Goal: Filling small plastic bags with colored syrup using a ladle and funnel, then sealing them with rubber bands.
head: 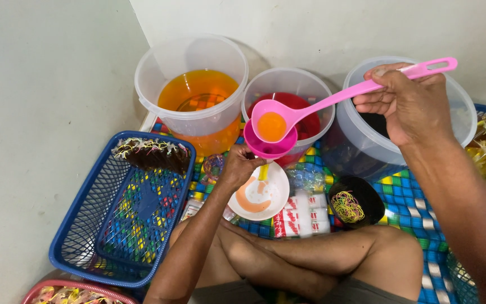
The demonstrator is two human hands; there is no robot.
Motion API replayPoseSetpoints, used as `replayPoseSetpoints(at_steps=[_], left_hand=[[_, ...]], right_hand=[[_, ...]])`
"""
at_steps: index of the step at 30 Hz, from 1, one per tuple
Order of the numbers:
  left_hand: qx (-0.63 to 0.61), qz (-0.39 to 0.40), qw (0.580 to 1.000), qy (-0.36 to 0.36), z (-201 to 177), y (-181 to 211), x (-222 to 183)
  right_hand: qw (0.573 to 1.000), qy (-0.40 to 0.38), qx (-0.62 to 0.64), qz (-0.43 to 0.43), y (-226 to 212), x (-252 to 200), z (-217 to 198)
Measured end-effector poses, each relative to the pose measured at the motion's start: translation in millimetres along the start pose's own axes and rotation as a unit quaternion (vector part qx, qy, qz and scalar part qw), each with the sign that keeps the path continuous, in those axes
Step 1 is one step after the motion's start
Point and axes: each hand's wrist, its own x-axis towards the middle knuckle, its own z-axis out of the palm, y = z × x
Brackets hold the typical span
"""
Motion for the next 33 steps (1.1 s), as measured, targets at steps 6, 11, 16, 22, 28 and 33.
replayPoseSetpoints(at_steps=[6,11,16,22,28,33], left_hand=[[0.034,0.009,0.999,0.004,-2,7,-3],[-0.039,-0.005,0.999,-0.005,-3,-9,-4],[0.001,-0.022,0.999,0.024,-13,1,-2],[-0.009,0.034,0.997,0.062,-38,-3,13],[-0.049,0.011,0.994,0.093,-63,-10,28],[-0.039,0.029,0.993,0.105,-74,-25,30]], right_hand=[[1.000,0.013,-0.015,0.020,4,3,0],[0.999,0.007,-0.014,0.033,9,8,6],[0.999,-0.005,0.000,0.041,11,27,22],[0.998,-0.017,-0.014,0.054,8,72,64],[0.997,-0.007,0.031,0.071,27,132,117],[0.995,-0.007,0.034,0.092,72,167,158]])
